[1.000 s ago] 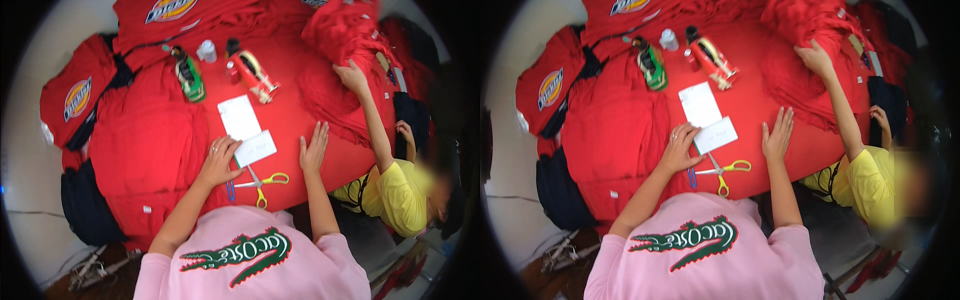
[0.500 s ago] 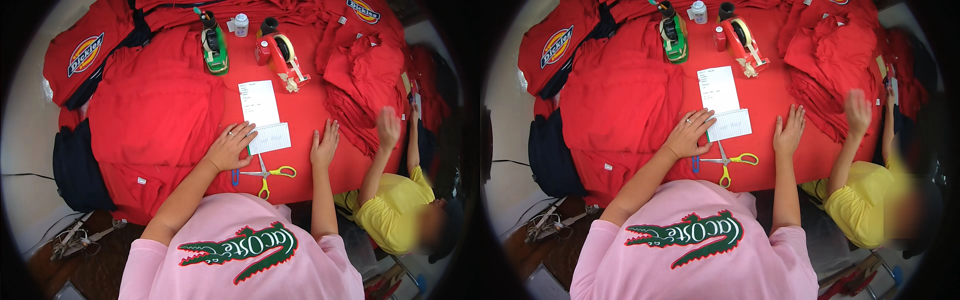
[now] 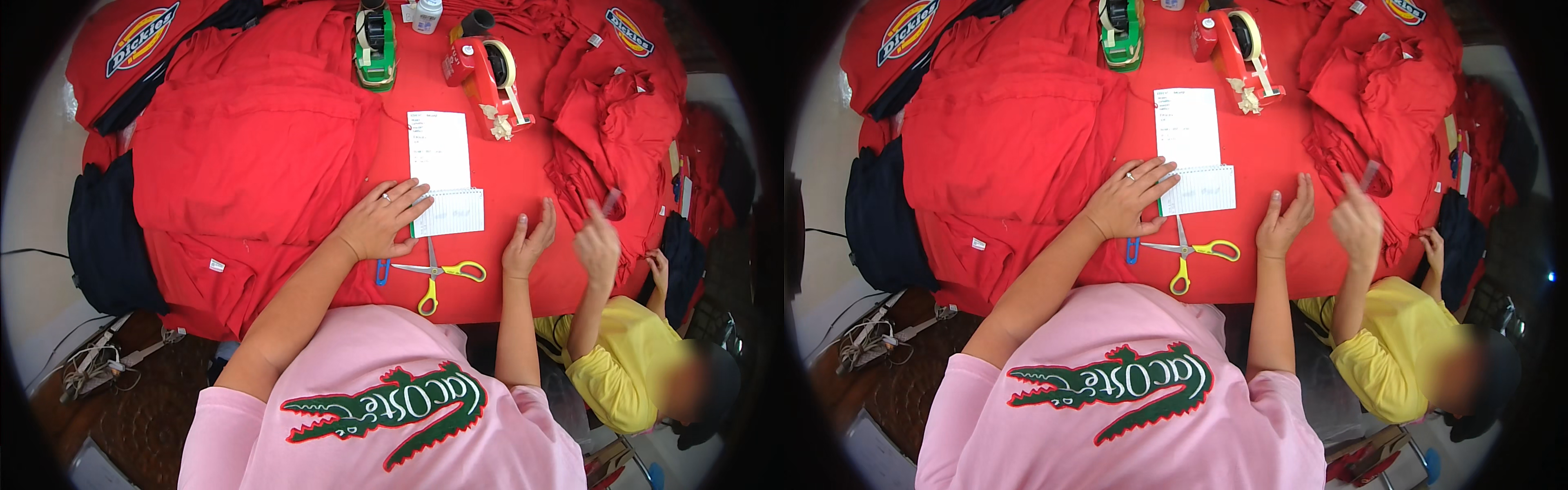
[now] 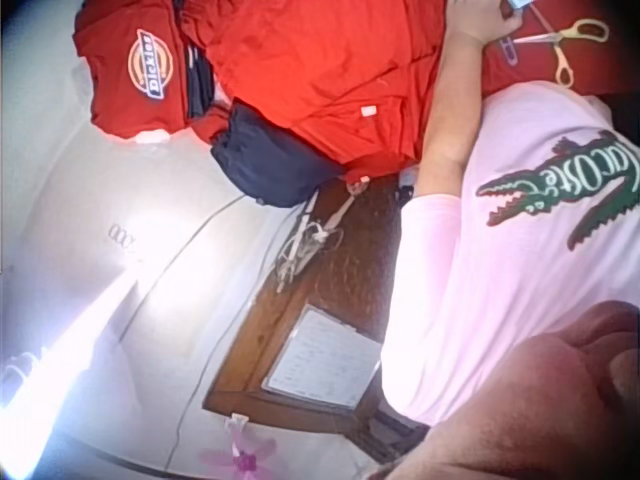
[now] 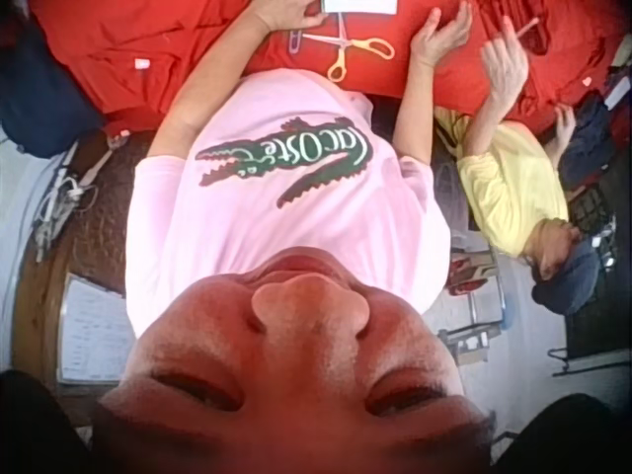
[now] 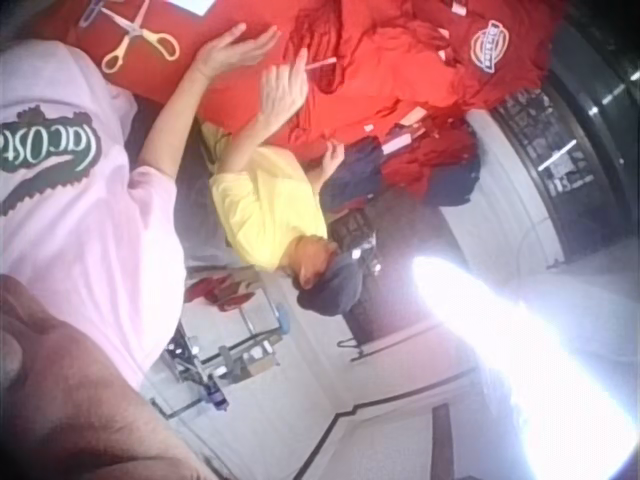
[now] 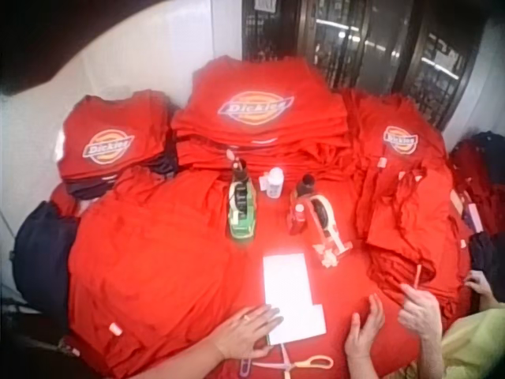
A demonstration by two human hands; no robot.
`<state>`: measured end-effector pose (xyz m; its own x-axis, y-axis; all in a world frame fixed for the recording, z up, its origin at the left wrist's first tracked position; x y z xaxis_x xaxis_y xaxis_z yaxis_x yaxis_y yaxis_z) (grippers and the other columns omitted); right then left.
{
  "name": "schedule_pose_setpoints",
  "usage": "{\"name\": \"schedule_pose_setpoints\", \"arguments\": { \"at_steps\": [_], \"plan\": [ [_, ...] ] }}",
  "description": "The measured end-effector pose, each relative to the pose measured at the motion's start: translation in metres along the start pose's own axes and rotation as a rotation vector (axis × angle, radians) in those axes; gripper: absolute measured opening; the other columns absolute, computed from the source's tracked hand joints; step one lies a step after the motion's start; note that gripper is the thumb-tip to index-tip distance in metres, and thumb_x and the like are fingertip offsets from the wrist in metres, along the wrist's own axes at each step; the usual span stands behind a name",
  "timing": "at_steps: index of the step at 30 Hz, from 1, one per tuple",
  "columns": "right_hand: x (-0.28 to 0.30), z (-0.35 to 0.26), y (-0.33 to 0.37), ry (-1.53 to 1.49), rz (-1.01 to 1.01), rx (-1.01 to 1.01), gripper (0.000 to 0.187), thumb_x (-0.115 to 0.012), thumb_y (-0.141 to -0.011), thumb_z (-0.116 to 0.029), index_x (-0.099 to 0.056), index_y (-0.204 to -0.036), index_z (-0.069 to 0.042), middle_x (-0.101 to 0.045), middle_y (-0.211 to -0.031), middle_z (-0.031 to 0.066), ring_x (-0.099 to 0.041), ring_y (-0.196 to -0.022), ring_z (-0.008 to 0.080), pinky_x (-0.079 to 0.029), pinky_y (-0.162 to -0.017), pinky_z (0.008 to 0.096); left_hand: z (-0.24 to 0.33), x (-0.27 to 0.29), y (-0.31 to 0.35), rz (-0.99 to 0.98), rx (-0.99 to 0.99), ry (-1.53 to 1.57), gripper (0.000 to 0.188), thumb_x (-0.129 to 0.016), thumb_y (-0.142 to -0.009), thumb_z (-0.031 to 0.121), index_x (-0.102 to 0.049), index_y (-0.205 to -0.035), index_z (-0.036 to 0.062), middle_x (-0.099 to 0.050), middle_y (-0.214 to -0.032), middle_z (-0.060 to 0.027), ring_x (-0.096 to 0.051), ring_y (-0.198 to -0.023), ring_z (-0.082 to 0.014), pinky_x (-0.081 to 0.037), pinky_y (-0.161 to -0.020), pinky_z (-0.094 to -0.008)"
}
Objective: The person trims threads from red t-shirts using scissors and records information on a notepad. The person then stacks the garments on a table and handles garment labels and tape.
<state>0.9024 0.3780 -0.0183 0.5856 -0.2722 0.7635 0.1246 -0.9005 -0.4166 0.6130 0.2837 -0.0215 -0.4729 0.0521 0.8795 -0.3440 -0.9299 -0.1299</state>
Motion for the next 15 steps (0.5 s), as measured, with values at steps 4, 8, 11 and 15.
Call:
{"name": "schedule_pose_setpoints", "arguments": {
  "at_steps": [4,8,11,15],
  "plan": [
    [-0.012,0.013,0.009,-0.097,-0.008,-0.039,0.047,-0.066,-0.103,-0.016,-0.052,-0.144,0.003,-0.058,-0.141,0.0210,-0.053,-0.133,0.0381,-0.041,-0.113,0.0456,0.003,0.002,-0.002,-0.008,-0.014,-0.002,0.076,-0.075,-0.084,0.039,-0.054,-0.151,0.0115,-0.049,-0.160,-0.0105,-0.045,-0.148,-0.0296,-0.036,-0.121,-0.0486],
    [-0.016,0.017,0.003,-0.001,-0.134,-0.032,0.034,-0.069,-0.100,-0.010,-0.061,-0.129,0.005,-0.064,-0.128,0.0192,-0.059,-0.120,0.0375,-0.047,-0.107,0.0425,0.001,0.003,-0.001,0.019,-0.013,0.009,0.076,-0.075,-0.083,0.040,-0.054,-0.150,0.0102,-0.050,-0.156,-0.0129,-0.045,-0.148,-0.0311,-0.036,-0.121,-0.0489],
    [-0.018,0.014,0.009,0.010,-0.109,-0.016,0.031,-0.064,-0.102,-0.012,-0.064,-0.129,0.003,-0.063,-0.136,0.0171,-0.057,-0.129,0.0354,-0.045,-0.113,0.0402,-0.001,0.001,-0.001,0.014,-0.005,-0.002,0.075,-0.075,-0.083,0.041,-0.055,-0.149,0.0090,-0.051,-0.155,-0.0142,-0.046,-0.148,-0.0305,-0.036,-0.121,-0.0489],
    [-0.028,0.040,0.038,-0.623,-0.071,-0.315,0.037,-0.060,-0.104,-0.014,-0.060,-0.138,0.000,-0.061,-0.145,0.0136,-0.053,-0.138,0.0309,-0.041,-0.119,0.0407,-0.001,-0.001,-0.001,0.008,-0.006,-0.004,0.076,-0.075,-0.082,0.040,-0.055,-0.148,0.0089,-0.052,-0.154,-0.0139,-0.046,-0.148,-0.0294,-0.036,-0.121,-0.0489]
  ]
}}
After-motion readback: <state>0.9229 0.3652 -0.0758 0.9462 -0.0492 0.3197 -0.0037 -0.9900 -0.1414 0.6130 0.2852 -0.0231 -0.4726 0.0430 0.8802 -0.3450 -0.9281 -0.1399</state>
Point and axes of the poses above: each hand's wrist, its own y-axis away from the middle knuckle, its own x-axis out of the back of the hand, z = x × y, the point moved 7 cm from there along -y, towards the middle knuckle
